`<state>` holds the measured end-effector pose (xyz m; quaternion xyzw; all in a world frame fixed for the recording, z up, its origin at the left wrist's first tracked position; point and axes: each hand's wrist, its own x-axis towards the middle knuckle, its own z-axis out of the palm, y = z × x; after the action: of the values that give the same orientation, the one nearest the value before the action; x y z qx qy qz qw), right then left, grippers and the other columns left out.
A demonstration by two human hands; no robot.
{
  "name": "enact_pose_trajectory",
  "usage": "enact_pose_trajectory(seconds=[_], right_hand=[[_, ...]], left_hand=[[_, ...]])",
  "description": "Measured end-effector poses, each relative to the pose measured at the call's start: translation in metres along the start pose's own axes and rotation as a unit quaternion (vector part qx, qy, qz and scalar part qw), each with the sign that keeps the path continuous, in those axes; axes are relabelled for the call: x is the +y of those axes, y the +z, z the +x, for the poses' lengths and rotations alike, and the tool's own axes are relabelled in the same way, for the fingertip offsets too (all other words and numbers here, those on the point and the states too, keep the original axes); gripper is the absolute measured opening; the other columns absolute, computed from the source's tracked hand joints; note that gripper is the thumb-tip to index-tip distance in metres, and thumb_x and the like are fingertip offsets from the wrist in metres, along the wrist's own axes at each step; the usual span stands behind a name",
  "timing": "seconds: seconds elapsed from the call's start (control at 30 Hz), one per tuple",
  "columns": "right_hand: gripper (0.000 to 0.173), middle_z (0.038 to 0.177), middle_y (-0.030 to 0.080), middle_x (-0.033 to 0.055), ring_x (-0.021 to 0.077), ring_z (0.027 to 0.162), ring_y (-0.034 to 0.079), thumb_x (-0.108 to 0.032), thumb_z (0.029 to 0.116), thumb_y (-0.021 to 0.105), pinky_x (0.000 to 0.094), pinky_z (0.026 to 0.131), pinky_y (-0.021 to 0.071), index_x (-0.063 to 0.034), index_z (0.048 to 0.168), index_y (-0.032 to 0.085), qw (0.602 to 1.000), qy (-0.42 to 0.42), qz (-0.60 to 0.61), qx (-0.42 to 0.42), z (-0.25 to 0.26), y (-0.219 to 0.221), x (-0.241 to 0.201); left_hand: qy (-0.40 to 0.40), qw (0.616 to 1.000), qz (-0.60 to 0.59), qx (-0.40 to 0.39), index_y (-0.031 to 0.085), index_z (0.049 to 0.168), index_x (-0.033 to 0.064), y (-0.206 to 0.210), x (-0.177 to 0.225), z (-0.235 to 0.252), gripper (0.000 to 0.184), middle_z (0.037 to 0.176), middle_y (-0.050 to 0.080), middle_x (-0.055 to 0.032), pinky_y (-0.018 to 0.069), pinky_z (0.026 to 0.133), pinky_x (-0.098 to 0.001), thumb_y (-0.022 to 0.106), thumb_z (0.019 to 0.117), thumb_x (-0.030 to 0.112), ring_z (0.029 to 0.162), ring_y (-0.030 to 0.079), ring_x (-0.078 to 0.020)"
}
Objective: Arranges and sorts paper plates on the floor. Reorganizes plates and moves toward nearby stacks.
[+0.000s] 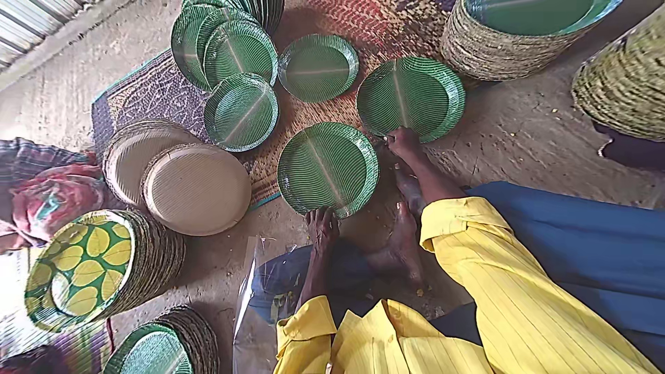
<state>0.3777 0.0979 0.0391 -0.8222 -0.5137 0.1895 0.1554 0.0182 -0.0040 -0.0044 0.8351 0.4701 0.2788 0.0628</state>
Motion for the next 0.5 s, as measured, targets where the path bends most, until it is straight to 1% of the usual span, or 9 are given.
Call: enact_pose_trajectory(seconds=[0.07,0.13,0.2,0.27,0.33,0.37,0.4,0.47,0.5], right_hand=[[0.031,0.126,0.065,0.0284,0.0473,0.123,0.059,-0.02,0.1066,0.051,0.0672,0.099,0.044,-0.0002,0.117,0.073,0.999,0.029,0.002,0.02,-0.002,-0.003,-0.005],[0.032,0.126,0.066,0.028,0.0473,0.121,0.061,-0.019,0.1064,0.049,0.0672,0.098,0.0455,0.002,0.117,0.071,0.994,0.067,0.032,0.078,-0.001,-0.007,-0.008],[0.036,0.131,0.065,0.0267,0.0455,0.126,0.06,-0.02,0.1081,0.045,0.0658,0.104,0.0426,0.0017,0.122,0.069,0.984,0.071,0.075,0.143,-0.002,-0.018,-0.019],[0.035,0.125,0.067,0.0276,0.0448,0.121,0.062,-0.017,0.1079,0.045,0.0627,0.103,0.044,0.0042,0.118,0.07,0.974,-0.032,0.104,0.197,-0.014,-0.028,-0.046],[0.027,0.111,0.069,0.0287,0.0447,0.109,0.067,-0.01,0.1041,0.051,0.0604,0.097,0.0492,0.007,0.108,0.072,0.942,-0.21,0.145,0.217,-0.035,-0.027,-0.083],[0.025,0.104,0.07,0.0271,0.0435,0.103,0.068,-0.008,0.1024,0.053,0.0592,0.092,0.0514,0.0064,0.103,0.073,0.922,-0.29,0.161,0.198,-0.05,-0.019,-0.102],[0.022,0.099,0.07,0.0238,0.0403,0.098,0.069,-0.007,0.1014,0.055,0.0565,0.088,0.0535,0.0049,0.099,0.074,0.908,-0.355,0.17,0.145,-0.066,-0.006,-0.12],[0.019,0.096,0.068,0.0199,0.0363,0.094,0.068,-0.007,0.101,0.058,0.0533,0.085,0.0547,0.0026,0.097,0.074,0.895,-0.421,0.143,-0.03,-0.098,0.029,-0.141],[0.021,0.103,0.069,0.0212,0.0377,0.1,0.068,-0.01,0.1028,0.057,0.0548,0.09,0.0527,0.0032,0.102,0.073,0.894,-0.414,0.099,-0.141,-0.111,0.046,-0.145]], left_hand=[[0.003,1.0,0.007,-0.004,0.079,0.106,0.0089,0.0,0.0,0.0,0.03,0.108,0.076,-0.0103,0.0475,0.104,-0.0537,0.053,0.0975,0.021,0.105,0.07,-0.0311],[0.003,1.0,0.01,-0.01,0.079,0.106,0.009,0.0,0.0,0.001,0.03,0.108,0.076,-0.0103,0.0476,0.104,-0.0543,0.053,0.0975,0.022,0.105,0.071,-0.0311],[0.003,1.0,0.007,-0.013,0.079,0.107,0.0087,-0.001,0.0,0.001,0.031,0.109,0.076,-0.0108,0.0475,0.103,-0.0548,0.053,0.0978,0.022,0.105,0.071,-0.0315],[0.004,1.0,-0.002,-0.01,0.079,0.107,0.0073,-0.001,0.0,0.0,0.031,0.108,0.076,-0.0119,0.0472,0.103,-0.0548,0.053,0.0979,0.021,0.104,0.07,-0.0322],[0.013,1.0,-0.022,0.017,0.079,0.106,0.0045,0.0,0.001,0.002,0.032,0.107,0.076,-0.0143,0.0474,0.103,-0.0552,0.052,0.0966,0.019,0.103,0.07,-0.034],[0.02,0.999,-0.03,0.039,0.078,0.105,0.0036,0.0,0.002,0.003,0.031,0.107,0.076,-0.0154,0.0474,0.103,-0.0553,0.052,0.0964,0.018,0.104,0.07,-0.0349],[0.029,0.997,-0.032,0.067,0.078,0.105,0.0037,-0.002,0.003,0.003,0.031,0.107,0.075,-0.0158,0.0474,0.103,-0.0544,0.052,0.0962,0.017,0.105,0.07,-0.0351],[0.039,0.991,-0.026,0.122,0.078,0.104,0.0042,-0.008,0.007,0.003,0.029,0.111,0.074,-0.0186,0.0462,0.105,-0.0527,0.053,0.0959,0.016,0.11,0.068,-0.037],[0.039,0.989,-0.022,0.141,0.078,0.104,0.0039,-0.01,0.008,0.002,0.028,0.112,0.073,-0.0207,0.0448,0.106,-0.0523,0.054,0.0958,0.016,0.112,0.066,-0.0384]])
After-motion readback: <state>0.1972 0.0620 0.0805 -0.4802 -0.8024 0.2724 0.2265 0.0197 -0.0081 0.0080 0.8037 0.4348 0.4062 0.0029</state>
